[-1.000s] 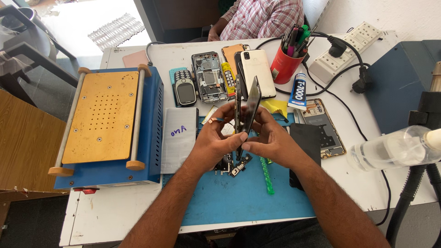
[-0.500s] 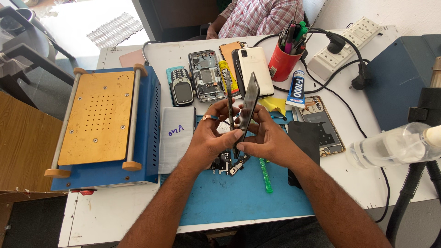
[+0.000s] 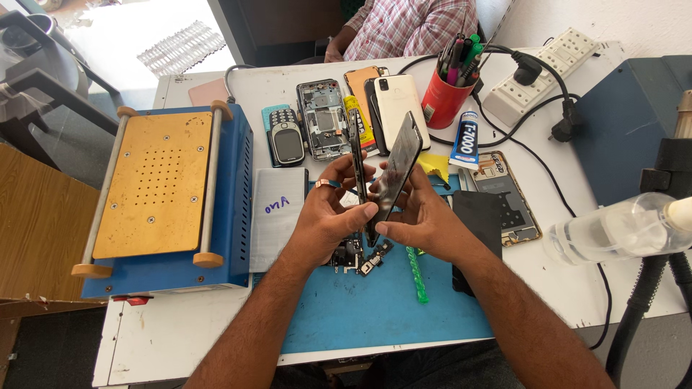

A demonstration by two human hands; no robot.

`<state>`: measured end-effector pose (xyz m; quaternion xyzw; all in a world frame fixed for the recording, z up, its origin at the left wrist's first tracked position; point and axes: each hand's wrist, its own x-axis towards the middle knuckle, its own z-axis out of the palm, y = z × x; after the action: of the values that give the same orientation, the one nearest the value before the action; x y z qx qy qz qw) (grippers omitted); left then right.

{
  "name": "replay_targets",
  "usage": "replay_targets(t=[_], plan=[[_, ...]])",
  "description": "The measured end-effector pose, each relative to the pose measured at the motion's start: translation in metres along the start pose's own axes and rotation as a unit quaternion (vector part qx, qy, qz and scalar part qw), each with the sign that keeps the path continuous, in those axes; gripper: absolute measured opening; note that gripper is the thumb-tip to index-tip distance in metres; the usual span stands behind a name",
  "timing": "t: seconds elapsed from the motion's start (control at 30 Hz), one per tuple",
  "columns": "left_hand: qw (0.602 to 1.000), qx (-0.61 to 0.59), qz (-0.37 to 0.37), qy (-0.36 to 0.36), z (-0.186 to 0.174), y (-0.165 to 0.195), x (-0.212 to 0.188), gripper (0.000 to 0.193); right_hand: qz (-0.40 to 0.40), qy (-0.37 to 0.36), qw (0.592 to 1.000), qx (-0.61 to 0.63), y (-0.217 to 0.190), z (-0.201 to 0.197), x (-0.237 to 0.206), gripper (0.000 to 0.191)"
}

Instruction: The person separates a phone's screen from its frame by hand, peels the backing from a replacement adhesive sheet, and presses the adhesive onto the phone. They then align the screen assembly and hold up the phone frame and the Varni HD+ display part to compare them.

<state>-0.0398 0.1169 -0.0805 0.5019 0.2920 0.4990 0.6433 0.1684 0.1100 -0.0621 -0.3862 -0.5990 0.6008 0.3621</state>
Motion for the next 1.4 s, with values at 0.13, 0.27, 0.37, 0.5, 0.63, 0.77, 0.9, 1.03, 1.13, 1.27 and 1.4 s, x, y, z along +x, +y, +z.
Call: replay_targets(t=[0.13,0.27,0.37,0.5,0.63,0.77,0.9,1.03,1.13,1.27,1.4], plan=[[1.0,-0.01,0.002,-0.003,-0.001,0.001,0.001,0.093,-0.032,-0.007,0.999,0.021,0.001,0.0,-0.001,0.101],[1.0,-0.015,0.003,-0.002,-0.002,0.002,0.001,0.094,-0.028,-0.003,1.0,0.011,0.003,0.0,-0.001,0.101],[1.0,-0.003,-0.005,0.003,-0.003,0.002,0.001,0.094,-0.029,-0.002,1.0,0.013,0.003,0.0,-0.001,0.102],[1.0,-0.005,0.014,0.0,-0.003,0.001,0.001,0.093,-0.035,-0.006,0.999,0.02,0.002,0.0,-0.001,0.103],[0.999,-0.029,0.012,0.0,-0.002,0.002,0.001,0.093,-0.036,-0.004,0.999,0.032,0.002,0.0,-0.002,0.103],[0.998,-0.054,0.011,-0.001,-0.001,0.004,-0.001,0.093,-0.041,-0.006,0.999,0.032,0.003,0.0,-0.002,0.105],[0.998,-0.068,0.014,-0.003,0.0,0.006,-0.002,0.092,-0.046,-0.007,0.998,0.037,0.004,-0.001,-0.002,0.107],[0.997,-0.071,0.018,-0.005,-0.002,0.007,-0.002,0.091,-0.057,-0.007,0.998,0.04,0.006,-0.001,-0.002,0.108],[0.998,-0.05,0.029,-0.005,-0.003,0.007,-0.002,0.09,-0.062,-0.004,0.997,0.035,0.008,-0.001,-0.002,0.106],[0.998,-0.054,0.024,-0.002,-0.003,0.006,-0.002,0.088,-0.06,-0.002,0.997,0.039,0.009,-0.001,-0.002,0.106],[0.998,-0.063,0.023,0.0,-0.004,0.005,-0.002,0.089,-0.063,-0.001,0.996,0.057,0.01,-0.001,-0.002,0.107]])
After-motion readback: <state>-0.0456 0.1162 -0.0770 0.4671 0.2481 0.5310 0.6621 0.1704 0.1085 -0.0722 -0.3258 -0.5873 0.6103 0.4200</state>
